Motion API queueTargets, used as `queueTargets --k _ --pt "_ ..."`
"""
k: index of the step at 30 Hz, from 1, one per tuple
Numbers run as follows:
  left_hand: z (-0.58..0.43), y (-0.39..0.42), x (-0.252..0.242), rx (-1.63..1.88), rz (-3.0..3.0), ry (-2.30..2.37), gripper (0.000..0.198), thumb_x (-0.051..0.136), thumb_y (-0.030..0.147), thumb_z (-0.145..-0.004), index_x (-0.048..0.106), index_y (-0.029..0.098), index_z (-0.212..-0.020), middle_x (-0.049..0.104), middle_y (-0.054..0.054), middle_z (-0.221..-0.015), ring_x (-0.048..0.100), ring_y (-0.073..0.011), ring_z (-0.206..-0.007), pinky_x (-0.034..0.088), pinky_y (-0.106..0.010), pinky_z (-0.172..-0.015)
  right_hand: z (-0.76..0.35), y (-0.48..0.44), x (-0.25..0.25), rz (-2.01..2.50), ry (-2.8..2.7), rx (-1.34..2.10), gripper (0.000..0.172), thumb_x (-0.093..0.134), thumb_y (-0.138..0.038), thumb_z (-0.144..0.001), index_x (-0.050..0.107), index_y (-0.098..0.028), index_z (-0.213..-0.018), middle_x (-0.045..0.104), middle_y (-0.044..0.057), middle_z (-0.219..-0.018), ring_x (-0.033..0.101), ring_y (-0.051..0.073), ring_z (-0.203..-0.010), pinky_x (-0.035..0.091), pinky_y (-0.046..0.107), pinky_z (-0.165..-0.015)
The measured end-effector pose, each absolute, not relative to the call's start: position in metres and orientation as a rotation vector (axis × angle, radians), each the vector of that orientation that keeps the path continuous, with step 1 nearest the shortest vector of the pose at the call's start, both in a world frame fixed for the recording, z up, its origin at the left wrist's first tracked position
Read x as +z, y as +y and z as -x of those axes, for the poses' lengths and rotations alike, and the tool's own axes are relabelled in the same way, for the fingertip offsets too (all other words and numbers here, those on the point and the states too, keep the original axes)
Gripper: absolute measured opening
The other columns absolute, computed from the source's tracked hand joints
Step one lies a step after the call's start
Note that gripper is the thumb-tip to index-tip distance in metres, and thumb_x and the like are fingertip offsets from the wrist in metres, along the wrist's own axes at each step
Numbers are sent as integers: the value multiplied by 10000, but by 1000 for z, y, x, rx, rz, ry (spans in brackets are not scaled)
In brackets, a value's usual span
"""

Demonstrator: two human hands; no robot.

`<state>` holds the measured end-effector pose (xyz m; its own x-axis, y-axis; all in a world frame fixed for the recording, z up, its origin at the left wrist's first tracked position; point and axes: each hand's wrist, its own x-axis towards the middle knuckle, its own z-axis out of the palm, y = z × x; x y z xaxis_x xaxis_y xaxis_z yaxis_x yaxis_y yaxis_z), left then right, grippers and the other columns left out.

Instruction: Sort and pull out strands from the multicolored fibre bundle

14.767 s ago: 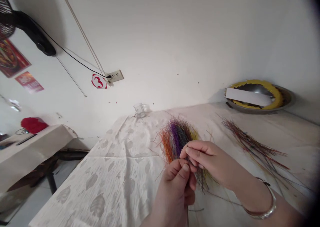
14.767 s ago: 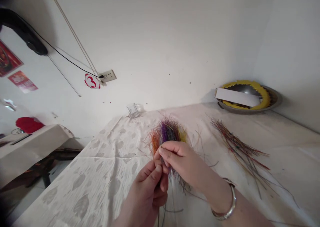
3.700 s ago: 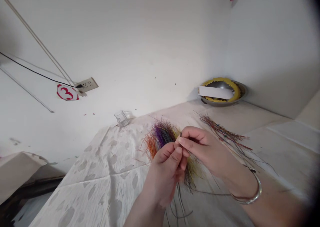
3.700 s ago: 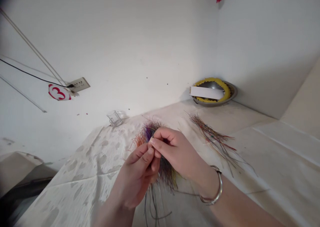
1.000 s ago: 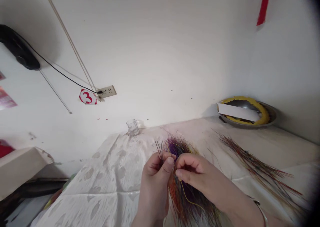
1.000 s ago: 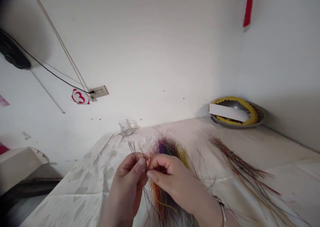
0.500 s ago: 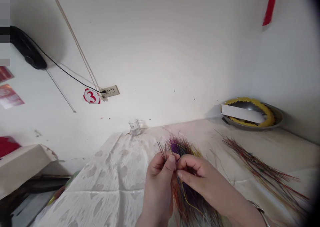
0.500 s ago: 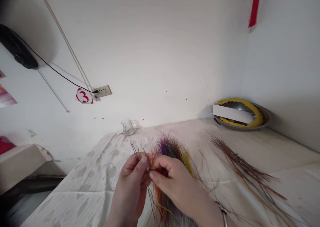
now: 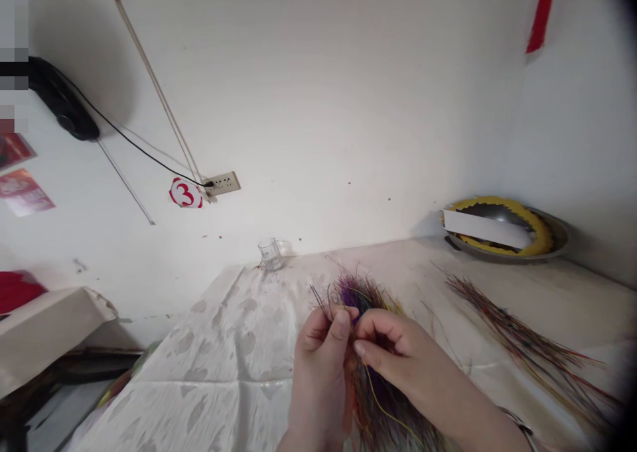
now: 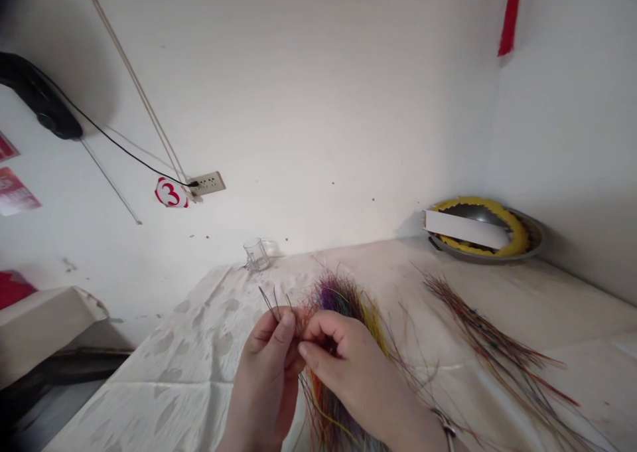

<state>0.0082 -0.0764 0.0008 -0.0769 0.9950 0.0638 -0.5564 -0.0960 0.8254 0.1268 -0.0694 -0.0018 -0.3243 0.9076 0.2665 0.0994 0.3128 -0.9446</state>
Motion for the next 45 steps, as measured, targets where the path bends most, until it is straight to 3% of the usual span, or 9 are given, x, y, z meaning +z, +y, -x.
queueTargets --k 8,14,18,23,25,28,31,37,45 --pt "-9 -77 -1 1525 -793 737 169 756 303 -733 657 171 -692 544 29 -596 447 -66 -520 336 -162 -489 -126 -68 -2 965 -1673 1033 134 519 -190 -809 520 -216 -677 491 -42 -651 470 140 -637 352 255 -586" --pt "-12 -78 0 1526 -766 742 170 763 305 -724 667 168 -694 602 -8 -672 508 -90 -594 370 -175 -532 -124 -70 -1 978 -1665 996 137 523 -188 -797 512 -219 -663 495 -41 -643 467 140 -622 352 260 -578" --pt "-13 -77 -3 1526 -832 730 183 761 301 -728 666 154 -672 573 3 -627 450 -75 -556 319 -165 -499 -125 -72 1 976 -1636 1003 148 514 -225 -819 530 -219 -673 522 -29 -666 489 146 -640 379 264 -598" --pt "-10 -77 -4 1504 -857 723 202 769 306 -717 646 152 -672 587 2 -660 471 -91 -608 377 -199 -587 -127 -73 2 995 -1645 953 150 514 -245 -834 550 -213 -692 532 -25 -661 501 146 -630 388 260 -575" --pt "-7 -77 -3 1494 -896 734 217 752 315 -737 629 151 -667 522 33 -590 406 -70 -547 330 -183 -536 -129 -73 3 1009 -1633 911 159 518 -258 -846 542 -212 -696 524 -28 -648 496 143 -612 386 256 -554" --pt "-5 -79 -2 1443 -964 775 236 731 331 -760 616 145 -671 430 67 -517 279 -51 -472 213 -186 -457 -135 -71 1 1010 -1523 889 122 534 -306 -866 582 -215 -802 560 -21 -698 520 144 -630 409 254 -561" --pt "-7 -79 -3 1333 -1031 768 254 719 358 -765 615 142 -682 548 21 -586 303 -52 -471 190 -214 -457 -141 -70 -3 921 -1422 1023 141 531 -332 -893 601 -232 -964 590 -26 -734 557 141 -654 443 256 -607" --pt "-13 -80 -7 1224 -1091 754 322 704 390 -773 596 134 -610 523 12 -562 308 -60 -477 213 -232 -484 -145 -73 -3 758 -1414 1204 151 553 -245 -891 586 -216 -746 527 -58 -634 523 105 -575 414 227 -556" --pt "-15 -81 -4 1226 -1034 736 327 735 415 -735 610 136 -621 582 -3 -561 304 -50 -446 167 -235 -460 -145 -71 3 763 -1378 1120 232 567 -262 -896 588 -204 -672 534 -59 -582 542 98 -541 416 224 -550"
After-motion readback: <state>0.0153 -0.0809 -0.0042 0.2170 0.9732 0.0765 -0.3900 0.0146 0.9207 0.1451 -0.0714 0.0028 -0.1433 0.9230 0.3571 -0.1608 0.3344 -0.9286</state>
